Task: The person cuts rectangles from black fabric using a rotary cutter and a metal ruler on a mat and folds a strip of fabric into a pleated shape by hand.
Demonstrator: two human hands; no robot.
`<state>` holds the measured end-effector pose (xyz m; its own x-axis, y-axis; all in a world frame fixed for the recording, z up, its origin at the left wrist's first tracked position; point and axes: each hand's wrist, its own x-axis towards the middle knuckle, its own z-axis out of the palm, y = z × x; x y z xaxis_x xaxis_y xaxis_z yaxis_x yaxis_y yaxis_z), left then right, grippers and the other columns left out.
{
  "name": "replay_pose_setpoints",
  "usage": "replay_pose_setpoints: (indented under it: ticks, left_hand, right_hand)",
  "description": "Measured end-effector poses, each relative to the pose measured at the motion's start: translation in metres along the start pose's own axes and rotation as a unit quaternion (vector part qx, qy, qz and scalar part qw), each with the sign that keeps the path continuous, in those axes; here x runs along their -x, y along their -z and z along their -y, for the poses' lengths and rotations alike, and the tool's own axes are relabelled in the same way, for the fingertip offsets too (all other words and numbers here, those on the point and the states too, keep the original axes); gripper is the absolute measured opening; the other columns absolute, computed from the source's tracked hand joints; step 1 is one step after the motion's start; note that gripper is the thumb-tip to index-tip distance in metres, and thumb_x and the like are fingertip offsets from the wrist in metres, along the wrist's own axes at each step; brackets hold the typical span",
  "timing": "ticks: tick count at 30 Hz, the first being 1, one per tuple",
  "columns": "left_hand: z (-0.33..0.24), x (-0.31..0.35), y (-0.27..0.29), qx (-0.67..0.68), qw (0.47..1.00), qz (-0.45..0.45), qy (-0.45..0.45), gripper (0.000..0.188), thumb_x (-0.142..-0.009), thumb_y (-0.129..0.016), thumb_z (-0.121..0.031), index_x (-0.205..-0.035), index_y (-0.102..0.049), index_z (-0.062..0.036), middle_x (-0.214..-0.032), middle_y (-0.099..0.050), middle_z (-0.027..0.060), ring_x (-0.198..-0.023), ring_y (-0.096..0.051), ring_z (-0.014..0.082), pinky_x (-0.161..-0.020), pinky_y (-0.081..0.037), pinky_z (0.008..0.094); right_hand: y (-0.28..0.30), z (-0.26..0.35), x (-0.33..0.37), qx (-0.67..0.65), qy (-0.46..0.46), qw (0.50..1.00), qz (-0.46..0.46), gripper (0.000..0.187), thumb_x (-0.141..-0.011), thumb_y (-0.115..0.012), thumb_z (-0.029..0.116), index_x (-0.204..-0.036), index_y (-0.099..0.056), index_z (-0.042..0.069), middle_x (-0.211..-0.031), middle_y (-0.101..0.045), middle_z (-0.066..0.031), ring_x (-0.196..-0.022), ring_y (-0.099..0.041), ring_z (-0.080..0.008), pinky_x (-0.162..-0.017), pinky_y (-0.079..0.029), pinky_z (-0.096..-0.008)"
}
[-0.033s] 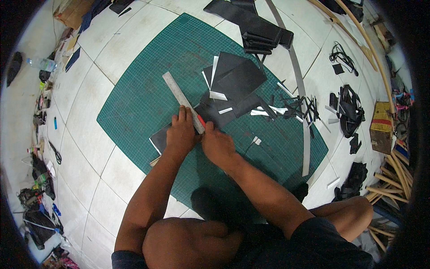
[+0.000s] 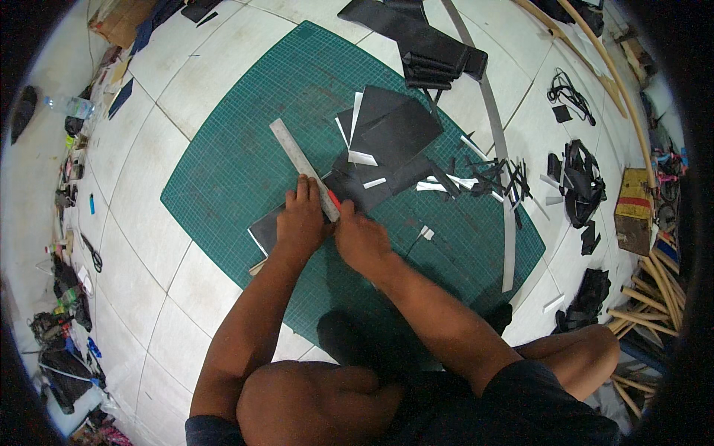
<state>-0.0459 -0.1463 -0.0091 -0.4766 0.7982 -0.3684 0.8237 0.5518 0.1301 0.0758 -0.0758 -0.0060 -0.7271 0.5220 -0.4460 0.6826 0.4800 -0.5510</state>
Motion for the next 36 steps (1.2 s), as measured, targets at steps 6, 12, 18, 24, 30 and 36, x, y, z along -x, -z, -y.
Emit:
replay_pose_setpoints:
  ticks: [6,12,18,24,30,36]
  left_hand:
    - [0.005,-0.002,-0.012,-0.004,1.000,0.000,0.008,0.103,-0.069,-0.086,-0.038,-0.146,-0.032,0.0034,-0.152,-0.034,0.0188,-0.126,-0.050,0.0361,-0.089,-0.058,0.0445]
    - [-0.007,0.004,0.018,0.036,0.998,0.043,0.025,0.109,-0.066,-0.088,-0.042,-0.147,-0.032,0.0032,-0.154,-0.032,0.0178,-0.131,-0.046,0.0375,-0.094,-0.056,0.0458]
    - [-0.003,0.004,0.008,0.035,0.998,0.036,0.023,0.109,-0.065,-0.089,-0.042,-0.147,-0.032,0.0031,-0.153,-0.033,0.0182,-0.132,-0.045,0.0383,-0.097,-0.054,0.0472]
    - [-0.004,0.006,0.015,0.042,0.999,0.019,0.000,0.105,-0.067,-0.088,-0.042,-0.146,-0.035,0.0016,-0.152,-0.034,0.0198,-0.131,-0.045,0.0388,-0.101,-0.050,0.0489]
    - [0.008,-0.005,0.006,0.120,0.986,-0.118,-0.008,0.085,-0.077,-0.079,-0.047,-0.136,-0.049,0.0047,-0.140,-0.048,0.0252,-0.123,-0.052,0.0427,-0.102,-0.046,0.0480]
    - [-0.017,-0.075,0.029,0.186,0.972,-0.140,-0.028,0.080,-0.084,-0.068,-0.058,-0.123,-0.058,0.0113,-0.120,-0.059,0.0313,-0.114,-0.056,0.0478,-0.100,-0.045,0.0493]
  right_hand:
    - [0.013,0.009,-0.002,-0.003,-0.001,0.999,0.048,0.025,-0.096,-0.052,0.016,-0.111,-0.044,-0.002,-0.098,-0.068,-0.0296,-0.094,-0.067,-0.0466,-0.081,-0.052,-0.0562]
    - [0.024,-0.010,0.033,0.022,-0.023,0.994,0.107,0.028,-0.095,-0.052,0.016,-0.114,-0.044,-0.003,-0.099,-0.068,-0.0294,-0.094,-0.068,-0.0451,-0.083,-0.052,-0.0552]
    - [0.030,-0.026,0.083,0.032,-0.083,0.983,0.159,0.028,-0.095,-0.048,0.013,-0.118,-0.044,-0.003,-0.100,-0.068,-0.0297,-0.096,-0.068,-0.0448,-0.085,-0.052,-0.0547]
    - [0.049,-0.043,0.088,0.015,-0.080,0.987,0.135,0.031,-0.094,-0.053,0.020,-0.116,-0.045,0.000,-0.103,-0.066,-0.0285,-0.097,-0.066,-0.0459,-0.084,-0.050,-0.0535]
    - [0.047,-0.127,0.096,-0.019,-0.014,0.981,-0.194,0.029,-0.091,-0.063,0.021,-0.108,-0.051,0.001,-0.096,-0.061,-0.0254,-0.091,-0.062,-0.0448,-0.078,-0.048,-0.0537]
    - [0.036,-0.185,0.125,0.048,-0.064,0.964,-0.253,0.029,-0.089,-0.064,0.021,-0.107,-0.055,0.001,-0.096,-0.059,-0.0232,-0.090,-0.058,-0.0435,-0.077,-0.046,-0.0533]
